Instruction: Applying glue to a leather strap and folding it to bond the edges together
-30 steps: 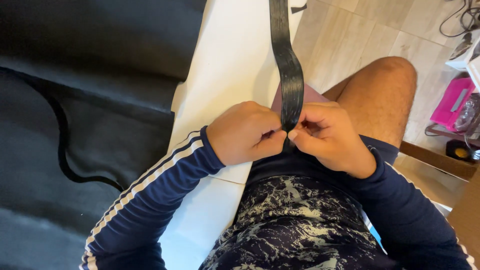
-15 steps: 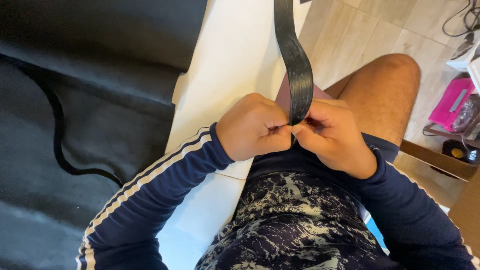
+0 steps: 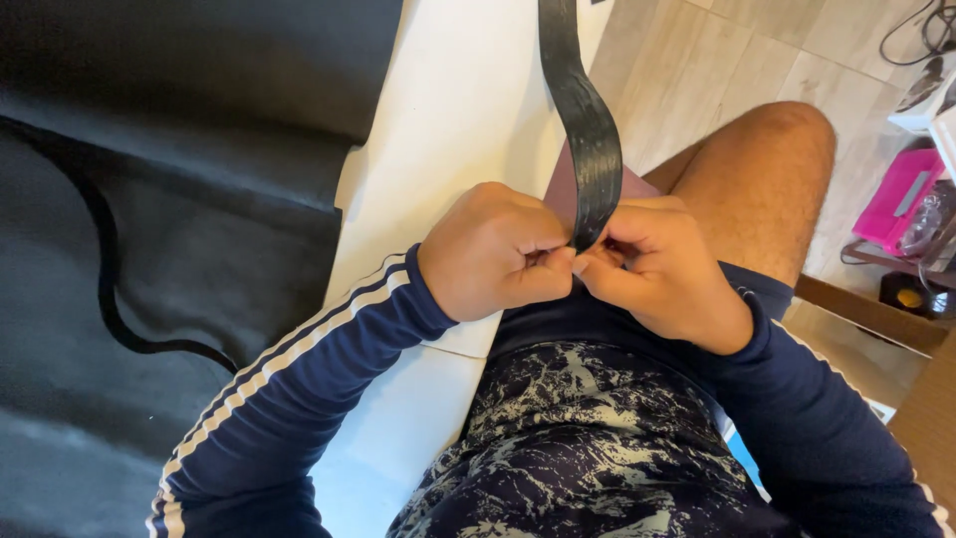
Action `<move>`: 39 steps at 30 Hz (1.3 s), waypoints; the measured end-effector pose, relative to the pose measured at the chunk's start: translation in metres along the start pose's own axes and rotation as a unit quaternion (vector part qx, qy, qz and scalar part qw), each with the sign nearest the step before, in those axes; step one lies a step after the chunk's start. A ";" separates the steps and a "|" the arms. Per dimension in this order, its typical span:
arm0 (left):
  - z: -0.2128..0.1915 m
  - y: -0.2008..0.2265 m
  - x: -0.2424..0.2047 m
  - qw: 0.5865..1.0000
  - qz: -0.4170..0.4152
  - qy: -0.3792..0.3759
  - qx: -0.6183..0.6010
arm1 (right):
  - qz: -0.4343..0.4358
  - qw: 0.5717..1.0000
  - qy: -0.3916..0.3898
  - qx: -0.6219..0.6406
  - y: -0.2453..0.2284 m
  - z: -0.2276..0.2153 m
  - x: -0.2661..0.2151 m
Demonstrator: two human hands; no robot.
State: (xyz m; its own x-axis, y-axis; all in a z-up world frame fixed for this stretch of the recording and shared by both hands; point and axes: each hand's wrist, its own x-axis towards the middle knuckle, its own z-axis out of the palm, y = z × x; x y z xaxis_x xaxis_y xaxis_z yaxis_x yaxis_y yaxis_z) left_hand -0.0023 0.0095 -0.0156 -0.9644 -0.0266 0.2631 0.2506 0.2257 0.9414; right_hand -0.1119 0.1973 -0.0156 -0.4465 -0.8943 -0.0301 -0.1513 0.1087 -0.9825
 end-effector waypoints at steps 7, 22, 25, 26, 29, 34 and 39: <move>-0.001 -0.002 0.000 1.000 0.006 0.000 -0.004 | -0.003 1.000 0.000 -0.010 -0.011 0.001 0.002; -0.002 -0.002 0.000 0.999 0.012 -0.016 -0.050 | -0.006 0.997 0.023 0.068 -0.016 -0.001 0.004; -0.003 -0.001 0.001 0.998 0.010 -0.021 -0.060 | -0.017 0.998 0.021 0.052 -0.015 -0.002 0.004; -0.003 -0.002 0.001 0.998 0.011 -0.020 -0.059 | -0.018 0.998 0.019 0.051 -0.013 -0.002 0.005; -0.002 -0.003 0.001 0.998 0.013 -0.018 -0.056 | -0.025 0.999 0.018 0.033 -0.011 -0.004 0.004; -0.002 -0.003 0.000 0.998 0.008 -0.024 -0.056 | -0.022 1.000 0.016 0.010 -0.017 -0.004 0.006; -0.003 0.000 0.000 0.998 0.003 -0.022 -0.051 | -0.022 0.999 0.024 0.019 -0.013 -0.002 0.007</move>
State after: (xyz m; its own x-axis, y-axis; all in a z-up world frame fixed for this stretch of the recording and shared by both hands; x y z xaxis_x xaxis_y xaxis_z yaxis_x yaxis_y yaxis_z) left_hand -0.0021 0.0069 -0.0153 -0.9653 0.0182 0.2606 0.2608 0.1247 0.9573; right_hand -0.1146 0.1909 -0.0029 -0.4828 -0.8755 0.0208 -0.1378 0.0525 -0.9891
